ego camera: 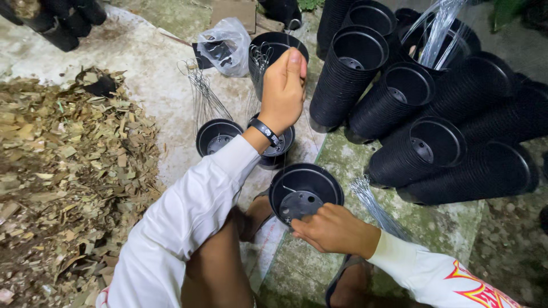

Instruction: The person sits on the ground and assembles hanging plant pots by threading metal wires through the drainage holes of black plastic pots and bending the wire ends to secure them. The person handles multiple pots and wires, repeating the threading and bending process for each unit.

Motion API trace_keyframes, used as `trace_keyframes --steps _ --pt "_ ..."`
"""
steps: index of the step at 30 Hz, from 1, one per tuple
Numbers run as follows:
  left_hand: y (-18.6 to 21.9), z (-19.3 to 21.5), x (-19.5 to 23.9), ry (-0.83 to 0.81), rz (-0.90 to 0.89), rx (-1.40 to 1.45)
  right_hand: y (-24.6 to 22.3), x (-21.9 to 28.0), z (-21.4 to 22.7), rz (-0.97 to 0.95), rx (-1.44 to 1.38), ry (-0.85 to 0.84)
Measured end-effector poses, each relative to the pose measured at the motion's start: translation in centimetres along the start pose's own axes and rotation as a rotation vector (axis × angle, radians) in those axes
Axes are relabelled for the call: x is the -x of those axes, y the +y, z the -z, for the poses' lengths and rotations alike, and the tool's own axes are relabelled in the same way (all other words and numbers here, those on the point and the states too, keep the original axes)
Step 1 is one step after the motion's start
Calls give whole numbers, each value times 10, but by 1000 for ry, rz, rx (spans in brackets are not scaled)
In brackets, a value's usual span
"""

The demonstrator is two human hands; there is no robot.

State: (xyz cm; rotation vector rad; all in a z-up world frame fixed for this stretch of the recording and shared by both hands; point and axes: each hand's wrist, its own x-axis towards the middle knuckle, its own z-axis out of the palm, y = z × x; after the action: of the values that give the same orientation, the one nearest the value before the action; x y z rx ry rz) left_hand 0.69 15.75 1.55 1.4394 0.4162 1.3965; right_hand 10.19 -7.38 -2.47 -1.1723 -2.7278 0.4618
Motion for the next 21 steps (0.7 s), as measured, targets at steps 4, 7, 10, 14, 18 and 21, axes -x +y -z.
trace_keyframes --steps 4,7,10,14,18,21 --pt "-7 1 -4 246 -198 -310 -1 -3 -7 3 29 -22" --pt "-8 1 -2 219 -165 -322 -1 -4 -12 -8 38 -45" --pt "1 10 -8 -4 63 21 6 -4 -17 -38 155 -46" --pt "25 42 -11 -374 85 54 14 1 -33 -147 158 -126" --pt "58 98 5 -243 -347 -641 27 8 -43 -140 135 0" --pt "69 134 18 -58 -469 -941 33 6 -50 -174 59 29"
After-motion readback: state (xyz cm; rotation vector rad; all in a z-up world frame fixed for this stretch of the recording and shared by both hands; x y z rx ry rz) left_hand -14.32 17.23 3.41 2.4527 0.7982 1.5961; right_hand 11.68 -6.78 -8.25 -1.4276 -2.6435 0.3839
